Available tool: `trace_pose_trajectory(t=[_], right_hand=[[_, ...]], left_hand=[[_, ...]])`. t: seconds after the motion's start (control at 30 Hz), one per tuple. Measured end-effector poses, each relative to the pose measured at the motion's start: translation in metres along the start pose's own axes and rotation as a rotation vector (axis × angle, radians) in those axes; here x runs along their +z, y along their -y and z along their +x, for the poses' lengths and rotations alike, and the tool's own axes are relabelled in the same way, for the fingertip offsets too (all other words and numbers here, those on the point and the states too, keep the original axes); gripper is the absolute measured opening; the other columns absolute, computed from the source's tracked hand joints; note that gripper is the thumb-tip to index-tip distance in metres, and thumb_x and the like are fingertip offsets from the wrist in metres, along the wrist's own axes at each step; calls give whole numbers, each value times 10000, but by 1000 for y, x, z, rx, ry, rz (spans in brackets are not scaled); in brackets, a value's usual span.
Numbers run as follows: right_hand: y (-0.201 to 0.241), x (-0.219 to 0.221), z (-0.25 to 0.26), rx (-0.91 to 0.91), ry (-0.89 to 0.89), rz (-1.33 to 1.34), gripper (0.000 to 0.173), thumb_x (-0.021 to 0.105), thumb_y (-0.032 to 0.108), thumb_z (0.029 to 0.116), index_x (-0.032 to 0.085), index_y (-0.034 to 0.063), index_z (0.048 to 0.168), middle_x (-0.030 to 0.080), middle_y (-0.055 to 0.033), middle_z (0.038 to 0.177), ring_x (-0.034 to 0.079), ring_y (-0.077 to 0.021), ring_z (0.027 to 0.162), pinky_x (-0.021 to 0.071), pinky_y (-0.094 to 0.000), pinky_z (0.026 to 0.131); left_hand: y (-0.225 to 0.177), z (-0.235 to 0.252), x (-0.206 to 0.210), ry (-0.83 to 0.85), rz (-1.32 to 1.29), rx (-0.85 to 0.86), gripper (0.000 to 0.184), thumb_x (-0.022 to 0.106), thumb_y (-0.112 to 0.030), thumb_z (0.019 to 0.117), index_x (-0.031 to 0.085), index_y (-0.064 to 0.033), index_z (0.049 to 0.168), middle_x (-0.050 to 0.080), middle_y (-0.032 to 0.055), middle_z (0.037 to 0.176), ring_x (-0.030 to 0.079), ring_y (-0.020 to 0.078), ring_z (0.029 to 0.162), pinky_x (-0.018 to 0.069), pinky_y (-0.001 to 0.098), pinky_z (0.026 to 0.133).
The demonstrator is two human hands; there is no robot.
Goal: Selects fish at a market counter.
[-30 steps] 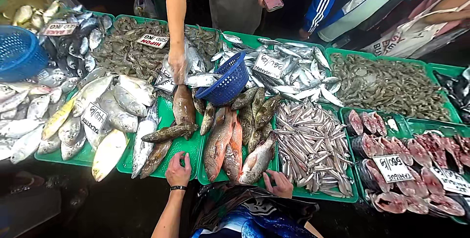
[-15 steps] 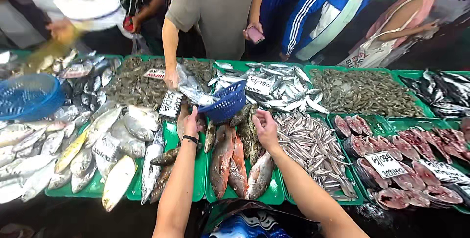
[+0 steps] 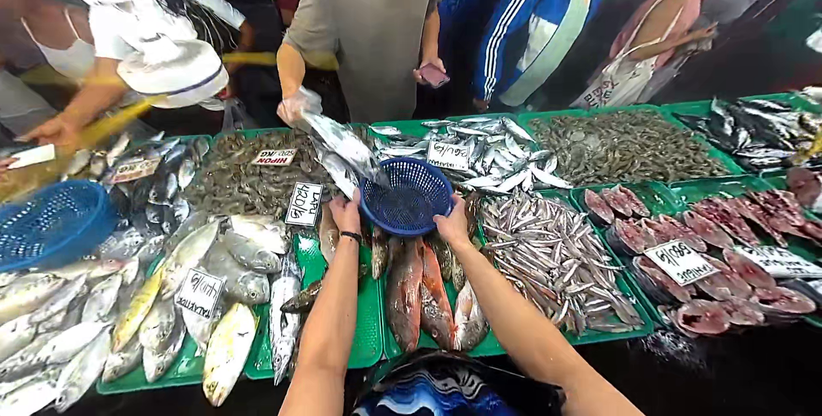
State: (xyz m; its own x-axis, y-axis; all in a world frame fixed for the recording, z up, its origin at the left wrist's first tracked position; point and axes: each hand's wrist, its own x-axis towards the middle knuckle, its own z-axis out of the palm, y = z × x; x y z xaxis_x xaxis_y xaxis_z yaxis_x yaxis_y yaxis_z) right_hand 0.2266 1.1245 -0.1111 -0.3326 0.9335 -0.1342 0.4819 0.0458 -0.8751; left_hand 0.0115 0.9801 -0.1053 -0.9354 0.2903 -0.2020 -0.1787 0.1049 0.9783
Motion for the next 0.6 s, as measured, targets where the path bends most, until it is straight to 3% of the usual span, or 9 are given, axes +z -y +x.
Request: trace_pose_trajectory(t=[0.07, 0.13, 0.23, 0.33, 0.4, 0.47, 0.53, 0.6], right_hand=[[-8, 0, -6, -3, -1, -28, 893, 748, 50, 764, 321, 70, 1548, 547, -226, 1441, 578, -340, 1306, 506, -519, 1070], [-16, 2, -10, -24, -4, -12, 897, 759, 87, 767, 319, 68, 1549, 552, -230, 1432, 580, -338, 1302, 509, -513, 1067], [-21, -1, -20, -65, -25, 31, 865, 801, 232, 839, 332, 52, 1543, 563, -230, 1411, 583, -337, 1282, 502, -491, 1074], [-28, -10, -35, -113, -67, 5, 884, 780, 365, 870, 328, 26, 1549, 523, -241, 1458, 554, -345, 1318, 486, -484, 1097], [-38, -17, -48, -147, -89, -17, 868, 760, 373, 873, 340, 21, 1545, 514, -237, 1467, 550, -335, 1324, 487, -479, 1098], [-52, -24, -65, -177, -92, -41, 828, 742, 361, 890, 364, 2, 1533, 519, -232, 1466, 554, -321, 1318, 487, -464, 1097], [-67, -32, -87, -215, -81, -64, 757, 728, 325, 905, 412, -7, 1507, 529, -223, 1462, 554, -310, 1322, 490, -455, 1100], [-82, -43, -116, -241, -88, -117, 666, 707, 321, 925, 479, 4, 1465, 556, -211, 1433, 579, -303, 1291, 525, -461, 1056]], left_hand=[[-13, 35, 3, 32, -179, 43, 882, 714, -423, 954, 252, 4, 1573, 455, 246, 1529, 475, 337, 1404, 441, 507, 1142], [-35, 67, 12, 133, -338, 98, 787, 632, -395, 1001, 250, -48, 1595, 432, 193, 1569, 471, 282, 1411, 429, 469, 1144], [-63, 110, 29, 307, -451, 34, 698, 498, -526, 1045, 306, -141, 1595, 447, 127, 1574, 479, 256, 1410, 435, 476, 1141], [-70, 134, 38, 262, -494, -107, 740, 495, -653, 998, 366, -221, 1585, 416, 86, 1612, 432, 265, 1457, 406, 523, 1151], [-65, 138, 37, 203, -424, -124, 742, 503, -634, 1003, 348, -208, 1591, 384, 96, 1631, 395, 276, 1484, 387, 544, 1160], [-54, 130, 32, 143, -281, -74, 765, 554, -572, 1006, 329, -123, 1582, 393, 155, 1611, 406, 303, 1469, 400, 556, 1149], [-39, 105, 21, 155, -164, 2, 771, 621, -470, 996, 318, -51, 1568, 438, 212, 1555, 476, 331, 1401, 453, 545, 1105], [-19, 69, 0, 242, -43, 95, 650, 640, -373, 1002, 423, -20, 1503, 580, 201, 1422, 615, 302, 1234, 537, 505, 995]])
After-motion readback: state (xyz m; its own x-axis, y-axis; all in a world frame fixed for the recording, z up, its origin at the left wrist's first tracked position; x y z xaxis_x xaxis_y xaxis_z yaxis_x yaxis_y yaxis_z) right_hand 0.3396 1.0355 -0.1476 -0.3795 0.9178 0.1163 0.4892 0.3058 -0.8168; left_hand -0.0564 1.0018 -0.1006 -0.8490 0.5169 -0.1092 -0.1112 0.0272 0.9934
